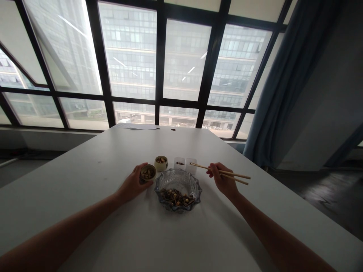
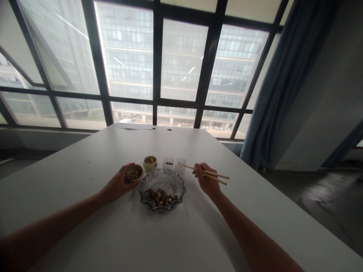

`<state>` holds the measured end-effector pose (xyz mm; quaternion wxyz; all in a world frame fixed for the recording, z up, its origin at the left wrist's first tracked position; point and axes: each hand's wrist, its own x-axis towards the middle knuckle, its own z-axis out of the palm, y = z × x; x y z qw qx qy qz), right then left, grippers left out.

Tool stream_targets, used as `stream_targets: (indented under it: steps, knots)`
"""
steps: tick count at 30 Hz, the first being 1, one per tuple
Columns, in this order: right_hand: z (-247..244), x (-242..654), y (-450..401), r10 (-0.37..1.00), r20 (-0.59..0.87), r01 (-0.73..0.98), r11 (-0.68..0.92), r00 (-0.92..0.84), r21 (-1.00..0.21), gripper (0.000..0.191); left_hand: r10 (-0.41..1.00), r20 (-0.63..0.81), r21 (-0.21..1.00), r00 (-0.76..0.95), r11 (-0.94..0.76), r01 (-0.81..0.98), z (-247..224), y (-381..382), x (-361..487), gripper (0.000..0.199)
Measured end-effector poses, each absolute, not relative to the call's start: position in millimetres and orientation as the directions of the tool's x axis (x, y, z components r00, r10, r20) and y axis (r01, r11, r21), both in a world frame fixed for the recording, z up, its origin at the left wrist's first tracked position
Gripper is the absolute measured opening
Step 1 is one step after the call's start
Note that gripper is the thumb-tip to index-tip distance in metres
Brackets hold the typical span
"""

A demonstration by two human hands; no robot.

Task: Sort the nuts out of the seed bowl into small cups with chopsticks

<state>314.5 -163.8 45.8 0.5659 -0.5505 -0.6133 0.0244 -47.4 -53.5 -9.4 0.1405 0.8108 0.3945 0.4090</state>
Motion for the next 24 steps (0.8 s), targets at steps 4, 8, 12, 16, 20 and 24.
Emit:
stream_targets:
  steps: [4,8,12,16,20,24]
  knots:
    - [47.4,313.3,-165.0,0.712,0.659,0.651,0.382,0.245,-0.655,0.048,0.755,0.552,0.555,0.355,-0.650,0.520,-8.4,-54.2,-46.9,0.070]
    - [47.2,312.6,-165.6,0.688,0.674,0.657,0.380,0.270,-0.651,0.047,0.756,0.549,0.556,0.357,-0.649,0.519,-7.8,-54.9,-46.9,0.070]
    - [42.1,313.9,-163.9,0.706,0.662,0.680,0.358,0.252,-0.640,0.043,0.763,0.536,0.559,0.360,-0.641,0.526,-8.4,-54.8,-46.9,0.071]
    - [38.4,314.9,-162.2,0.716,0.653,0.672,0.359,0.247,-0.648,0.042,0.759,0.545,0.554,0.357,-0.645,0.525,-8.9,-54.1,-46.9,0.071]
    - [39.7,314.9,-162.4,0.708,0.662,0.691,0.351,0.247,-0.632,0.045,0.756,0.556,0.552,0.347,-0.647,0.526,-9.0,-53.8,-47.4,0.070]
    - [41.9,314.1,-163.6,0.709,0.660,0.691,0.348,0.249,-0.634,0.046,0.753,0.556,0.545,0.353,-0.651,0.529,-9.7,-53.6,-47.7,0.070]
